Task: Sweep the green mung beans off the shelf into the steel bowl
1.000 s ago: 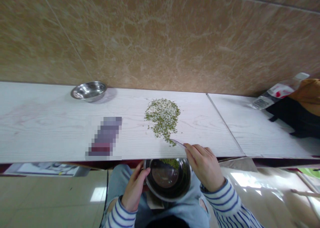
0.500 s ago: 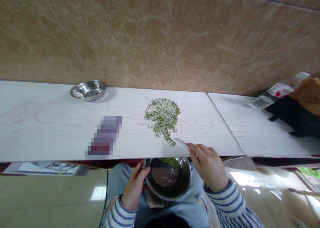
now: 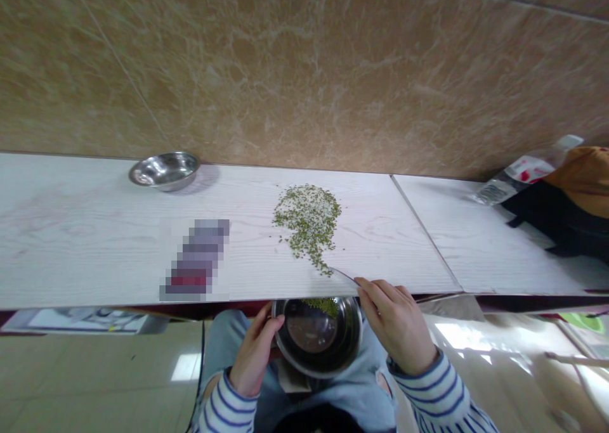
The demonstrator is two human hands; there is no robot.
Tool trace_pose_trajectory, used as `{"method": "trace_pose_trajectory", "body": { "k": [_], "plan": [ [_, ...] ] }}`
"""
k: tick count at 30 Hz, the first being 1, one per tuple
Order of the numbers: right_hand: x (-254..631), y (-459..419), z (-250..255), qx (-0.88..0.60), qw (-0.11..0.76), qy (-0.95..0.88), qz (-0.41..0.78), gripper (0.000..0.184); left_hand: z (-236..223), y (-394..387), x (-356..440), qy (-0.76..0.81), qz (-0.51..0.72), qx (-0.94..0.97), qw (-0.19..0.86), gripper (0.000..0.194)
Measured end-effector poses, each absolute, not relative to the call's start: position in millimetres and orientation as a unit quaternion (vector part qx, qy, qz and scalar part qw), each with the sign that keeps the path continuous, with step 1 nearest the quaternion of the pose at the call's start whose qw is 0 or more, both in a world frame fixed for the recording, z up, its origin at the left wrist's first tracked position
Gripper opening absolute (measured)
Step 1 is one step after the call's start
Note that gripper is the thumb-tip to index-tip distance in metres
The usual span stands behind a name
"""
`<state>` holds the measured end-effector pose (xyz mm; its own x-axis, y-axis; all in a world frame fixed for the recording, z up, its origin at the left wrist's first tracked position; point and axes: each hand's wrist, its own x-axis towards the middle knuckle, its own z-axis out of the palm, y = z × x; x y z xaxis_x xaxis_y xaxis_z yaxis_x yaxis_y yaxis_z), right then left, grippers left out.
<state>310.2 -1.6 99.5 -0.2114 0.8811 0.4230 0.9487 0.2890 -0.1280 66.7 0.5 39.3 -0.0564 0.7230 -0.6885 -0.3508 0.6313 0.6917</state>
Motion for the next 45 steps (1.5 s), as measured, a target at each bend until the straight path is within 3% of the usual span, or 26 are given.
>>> {"method": "trace_pose_trajectory", "body": {
  "k": [8,16,45],
  "plan": [
    [307,-4,100,-0.586,0.214,-0.778,-0.069,0.028,38,1,66,0.606,0.413,0.156,0.662,0.049],
    [306,-5,99,-0.589,0.207,-0.778,-0.073,0.028,40,2,66,0.600,0.401,0.152,0.675,0.060],
    [303,-16,104,-0.581,0.217,-0.782,-0.062,0.024,39,-1,67,0.595,0.398,0.149,0.682,0.050]
  ]
}}
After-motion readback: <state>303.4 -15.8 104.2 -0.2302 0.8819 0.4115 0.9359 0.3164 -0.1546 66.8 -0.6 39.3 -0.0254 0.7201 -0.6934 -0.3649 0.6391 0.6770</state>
